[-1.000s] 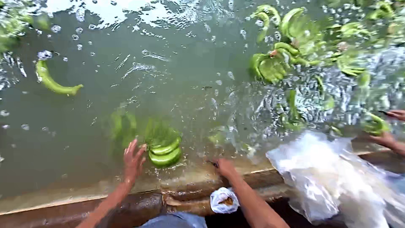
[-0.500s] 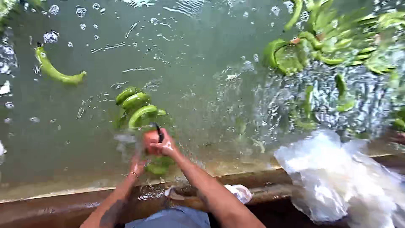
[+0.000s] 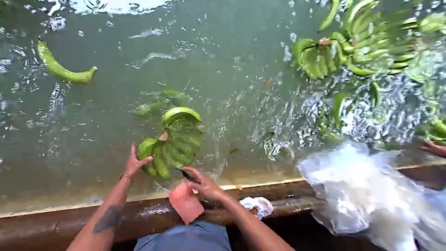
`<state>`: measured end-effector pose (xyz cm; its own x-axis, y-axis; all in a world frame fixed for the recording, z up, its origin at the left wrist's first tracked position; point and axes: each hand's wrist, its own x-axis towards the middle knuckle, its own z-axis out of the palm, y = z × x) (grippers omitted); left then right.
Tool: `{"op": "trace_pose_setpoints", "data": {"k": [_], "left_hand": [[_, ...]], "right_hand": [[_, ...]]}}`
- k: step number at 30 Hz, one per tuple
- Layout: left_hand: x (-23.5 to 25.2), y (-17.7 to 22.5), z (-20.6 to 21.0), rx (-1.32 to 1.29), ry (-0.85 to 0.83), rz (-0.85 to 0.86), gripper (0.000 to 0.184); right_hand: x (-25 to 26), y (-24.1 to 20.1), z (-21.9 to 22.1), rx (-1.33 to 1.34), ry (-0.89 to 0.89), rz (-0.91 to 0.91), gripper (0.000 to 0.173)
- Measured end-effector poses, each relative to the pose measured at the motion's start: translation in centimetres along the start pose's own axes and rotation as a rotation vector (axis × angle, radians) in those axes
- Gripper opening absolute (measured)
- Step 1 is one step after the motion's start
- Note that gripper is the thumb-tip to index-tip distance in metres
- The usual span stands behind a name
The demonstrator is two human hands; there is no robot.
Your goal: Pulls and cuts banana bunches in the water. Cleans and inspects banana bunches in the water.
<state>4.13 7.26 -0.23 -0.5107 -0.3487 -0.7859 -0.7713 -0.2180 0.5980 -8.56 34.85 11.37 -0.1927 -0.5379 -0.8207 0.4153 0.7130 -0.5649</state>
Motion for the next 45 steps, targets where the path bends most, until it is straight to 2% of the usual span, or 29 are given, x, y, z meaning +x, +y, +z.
{"op": "trace_pose_setpoints", "data": {"k": [2, 4, 8, 13, 15, 17, 19, 22, 25, 32, 37, 45], "left_hand": [[-0.1, -0.8, 1.2, -0.157, 0.055, -0.104, 0.084], [-0.3, 0.1, 2.4, -0.209, 0.101, -0.120, 0.069], [-1.4, 3.4, 4.1, -0.195, 0.180, -0.082, 0.081], [-1.5, 6.7, 4.4, -0.070, 0.172, -0.026, 0.082], [-1.3, 7.3, 4.3, -0.025, 0.174, -0.015, 0.084], [-1.0, 7.9, 4.4, 0.010, 0.180, -0.021, 0.083], [-0.8, 8.4, 4.4, 0.014, 0.189, -0.031, 0.081], [-0.8, 9.0, 4.7, -0.012, 0.200, -0.031, 0.078], [-1.2, 9.6, 5.2, -0.060, 0.224, -0.024, 0.080], [-1.5, 11.7, 6.0, -0.072, 0.261, -0.007, 0.083], [-1.5, 12.8, 6.8, -0.114, 0.284, 0.036, 0.083], [-0.7, 12.6, 8.1, -0.023, 0.364, 0.144, 0.087]], "right_hand": [[1.6, -1.8, -2.1, -0.187, 0.220, -0.085, 0.040], [4.9, -3.5, -4.2, -0.385, 0.407, -0.156, 0.036], [9.8, -6.5, -5.9, -0.562, 0.517, -0.127, 0.042], [11.4, -5.7, -7.3, -0.693, 0.702, -0.424, 0.028], [11.5, -6.4, -7.9, -0.738, 0.692, -0.364, 0.032], [11.4, -7.8, -8.3, -0.774, 0.611, -0.206, 0.040], [11.3, -8.8, -8.5, -0.804, 0.571, -0.116, 0.052], [11.3, -9.6, -9.0, -0.835, 0.543, -0.077, 0.080], [11.6, -10.1, -9.2, -0.862, 0.516, -0.073, 0.092], [12.5, -10.6, -9.5, -0.880, 0.594, -0.146, 0.092], [13.3, -10.6, -9.9, -0.896, 0.713, -0.225, 0.090], [13.2, -11.0, -9.5, -0.688, 0.566, 0.028, 0.071]]}}
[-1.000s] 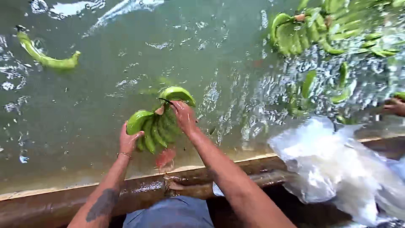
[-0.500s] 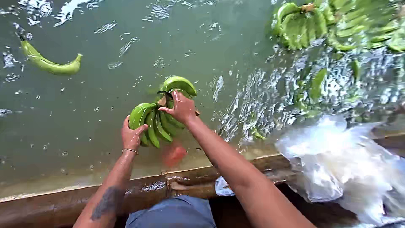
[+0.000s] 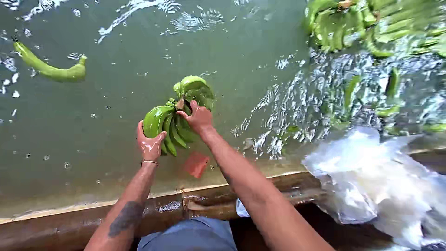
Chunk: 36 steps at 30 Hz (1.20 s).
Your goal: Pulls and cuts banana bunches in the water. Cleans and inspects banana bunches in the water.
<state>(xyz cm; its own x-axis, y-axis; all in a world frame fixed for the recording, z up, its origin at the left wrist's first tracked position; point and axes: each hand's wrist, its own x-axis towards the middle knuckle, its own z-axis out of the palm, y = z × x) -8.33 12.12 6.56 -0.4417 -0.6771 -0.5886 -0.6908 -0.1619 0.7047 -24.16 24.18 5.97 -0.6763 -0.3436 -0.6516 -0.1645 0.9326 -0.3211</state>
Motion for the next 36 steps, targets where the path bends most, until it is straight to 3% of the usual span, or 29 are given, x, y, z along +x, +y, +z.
{"op": "trace_pose_setpoints", "data": {"k": [6, 14, 16, 18, 20, 24, 26, 29, 32, 34, 36], "left_hand": [[-1.1, -0.7, 0.6, 0.104, 0.034, 0.045, 0.089], [-2.6, 1.1, 1.0, 0.425, 0.088, 0.142, 0.092], [-2.7, 0.4, 0.9, 0.472, 0.058, 0.181, 0.095], [-2.2, -0.1, 0.9, 0.473, 0.050, 0.274, 0.097], [-2.3, 0.2, 0.8, 0.445, 0.052, 0.313, 0.096], [0.0, 2.3, 1.1, 0.409, -0.024, 0.270, 0.097], [0.0, 2.3, 1.4, 0.399, -0.054, 0.230, 0.098], [-0.7, 0.3, 3.5, 0.388, -0.111, 0.220, 0.109], [-2.7, -4.3, 4.0, 0.392, -0.312, 0.289, 0.120], [-3.5, -6.4, 2.8, 0.472, -0.456, 0.249, 0.117], [-3.5, -7.3, 1.0, 0.588, -0.534, 0.139, 0.105]], "right_hand": [[-1.3, 0.9, 3.1, 0.237, -0.040, 0.100, 0.060], [-4.5, -0.1, 5.4, 0.717, 0.067, 0.176, 0.051], [-5.7, -0.3, 5.9, 0.869, -0.004, 0.292, 0.051], [-5.7, -0.8, 4.9, 1.149, -0.106, 0.393, 0.038], [-5.6, -1.1, 4.4, 1.267, -0.103, 0.403, 0.031], [-9.9, -2.9, 0.4, 1.260, -0.241, 0.269, 0.026], [-10.6, -1.5, -0.1, 1.243, -0.215, 0.256, 0.020], [-6.3, 2.1, 0.6, 1.214, -0.083, 0.358, 0.034], [-2.2, 3.4, 4.2, 0.999, -0.052, 0.467, 0.053], [0.1, 5.1, 6.9, 0.905, 0.005, 0.494, 0.059], [1.9, 5.7, 8.6, 0.868, 0.048, 0.470, 0.052]]}}
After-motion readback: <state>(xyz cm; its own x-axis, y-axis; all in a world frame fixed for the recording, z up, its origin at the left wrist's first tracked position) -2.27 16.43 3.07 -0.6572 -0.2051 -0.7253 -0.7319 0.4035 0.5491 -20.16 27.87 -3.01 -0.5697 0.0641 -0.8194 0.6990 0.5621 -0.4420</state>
